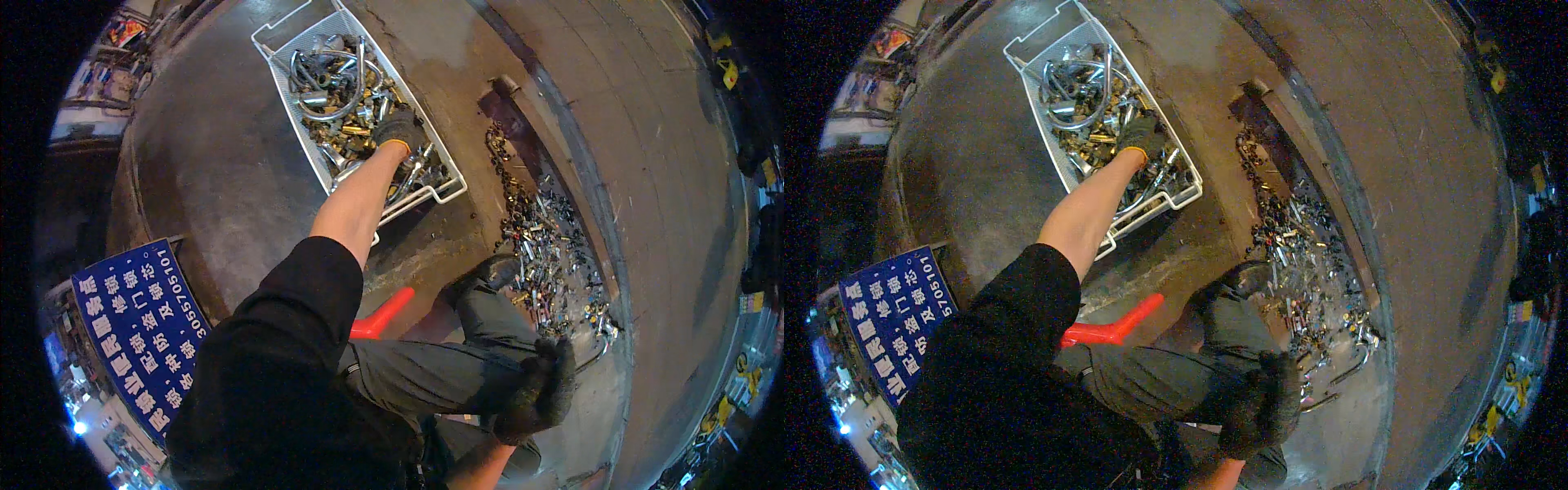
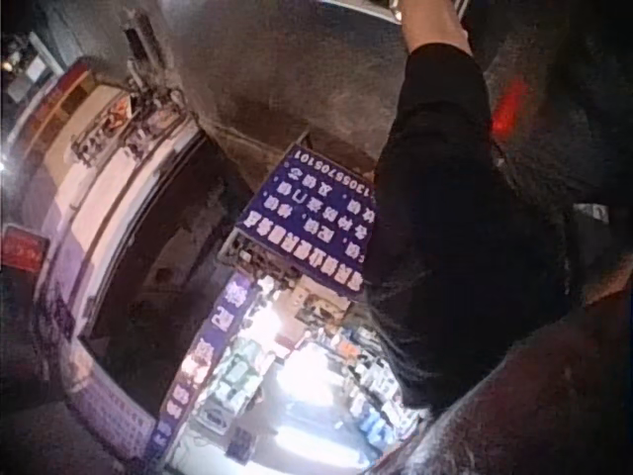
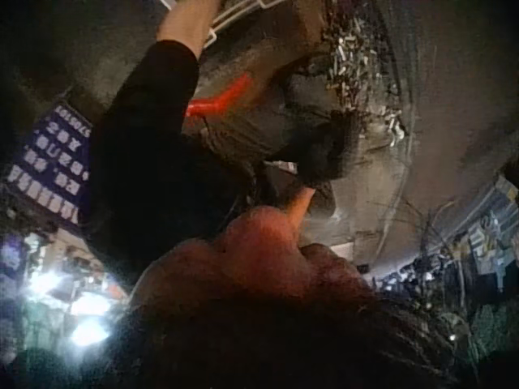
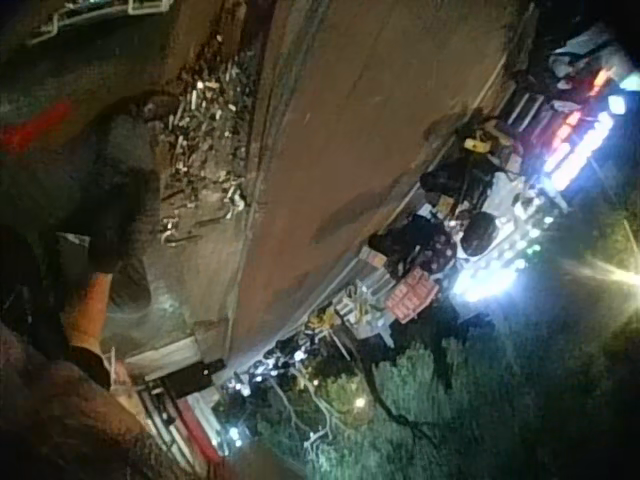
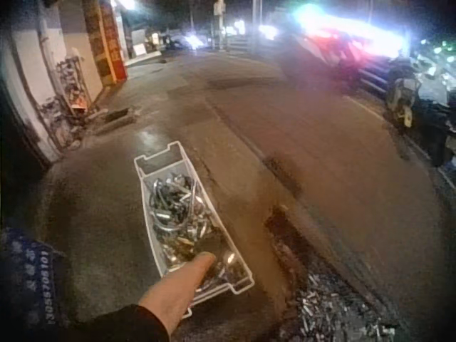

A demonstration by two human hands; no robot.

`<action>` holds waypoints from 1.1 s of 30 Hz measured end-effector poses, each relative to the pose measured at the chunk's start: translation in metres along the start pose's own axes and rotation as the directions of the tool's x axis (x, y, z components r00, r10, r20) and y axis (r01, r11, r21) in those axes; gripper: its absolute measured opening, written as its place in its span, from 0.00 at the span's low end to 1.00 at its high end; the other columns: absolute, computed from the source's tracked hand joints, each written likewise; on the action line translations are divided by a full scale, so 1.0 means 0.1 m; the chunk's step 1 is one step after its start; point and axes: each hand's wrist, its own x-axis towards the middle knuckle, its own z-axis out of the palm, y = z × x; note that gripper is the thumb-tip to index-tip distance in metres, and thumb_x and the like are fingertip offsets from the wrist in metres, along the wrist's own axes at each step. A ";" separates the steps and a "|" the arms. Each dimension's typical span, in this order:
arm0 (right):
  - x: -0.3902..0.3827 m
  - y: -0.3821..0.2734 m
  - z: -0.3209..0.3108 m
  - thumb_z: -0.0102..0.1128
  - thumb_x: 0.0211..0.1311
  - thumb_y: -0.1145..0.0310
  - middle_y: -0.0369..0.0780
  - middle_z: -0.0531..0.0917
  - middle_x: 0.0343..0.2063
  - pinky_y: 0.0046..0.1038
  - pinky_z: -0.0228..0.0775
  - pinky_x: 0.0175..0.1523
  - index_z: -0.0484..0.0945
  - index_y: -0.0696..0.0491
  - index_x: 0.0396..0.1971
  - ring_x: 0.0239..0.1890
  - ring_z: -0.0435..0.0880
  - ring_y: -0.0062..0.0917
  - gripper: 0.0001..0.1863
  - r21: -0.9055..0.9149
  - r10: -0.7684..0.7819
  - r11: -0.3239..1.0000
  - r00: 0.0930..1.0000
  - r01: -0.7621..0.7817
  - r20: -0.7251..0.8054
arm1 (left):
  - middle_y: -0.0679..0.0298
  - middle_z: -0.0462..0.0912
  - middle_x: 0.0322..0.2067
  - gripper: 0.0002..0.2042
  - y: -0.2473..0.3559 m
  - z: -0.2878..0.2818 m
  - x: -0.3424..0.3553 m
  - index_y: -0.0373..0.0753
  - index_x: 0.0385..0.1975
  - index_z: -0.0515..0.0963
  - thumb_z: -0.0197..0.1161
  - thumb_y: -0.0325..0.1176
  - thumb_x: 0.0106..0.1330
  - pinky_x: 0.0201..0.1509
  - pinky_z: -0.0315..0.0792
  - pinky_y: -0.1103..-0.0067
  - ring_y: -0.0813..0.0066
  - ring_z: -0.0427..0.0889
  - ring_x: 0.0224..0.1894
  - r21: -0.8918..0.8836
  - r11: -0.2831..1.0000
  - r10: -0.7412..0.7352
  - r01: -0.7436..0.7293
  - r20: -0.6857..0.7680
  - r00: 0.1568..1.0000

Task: The person sits on the ground and uses pliers and a hammer to disassemble and manipulate various lock cylinders and U-shaped shackle parts. They repeatedly strike the components, separate internal pieces, and place some parts into a white wire basket.

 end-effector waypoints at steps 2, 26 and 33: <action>0.05 -0.04 -0.03 0.56 0.71 0.73 0.48 0.88 0.42 0.34 0.78 0.50 0.79 0.63 0.53 0.43 0.87 0.34 0.15 0.039 0.147 0.989 0.988 -0.146 -0.044 | 0.51 0.81 0.55 0.24 -0.03 0.02 0.04 0.41 0.54 0.80 0.63 0.47 0.61 0.61 0.74 0.59 0.50 0.80 0.57 -0.053 0.999 0.013 -0.012 0.012 1.000; -0.06 -0.16 0.01 0.54 0.73 0.75 0.43 0.86 0.49 0.26 0.77 0.51 0.75 0.59 0.62 0.47 0.84 0.25 0.19 0.189 -0.048 0.980 0.998 0.053 -0.029 | 0.59 0.85 0.39 0.15 -0.24 -2.63 -2.35 0.42 0.48 0.79 0.62 0.45 0.72 0.51 0.83 0.59 0.61 0.86 0.43 -0.652 -0.757 0.168 0.025 -0.157 0.973; -0.13 -0.15 0.00 0.53 0.73 0.76 0.44 0.82 0.57 0.29 0.73 0.59 0.75 0.61 0.61 0.54 0.81 0.27 0.19 0.257 -0.053 0.964 0.997 0.064 -0.050 | 0.59 0.85 0.37 0.17 -0.21 -2.93 -2.66 0.42 0.46 0.79 0.64 0.49 0.70 0.45 0.85 0.64 0.62 0.87 0.39 -0.685 -0.728 0.180 -0.013 -0.210 0.961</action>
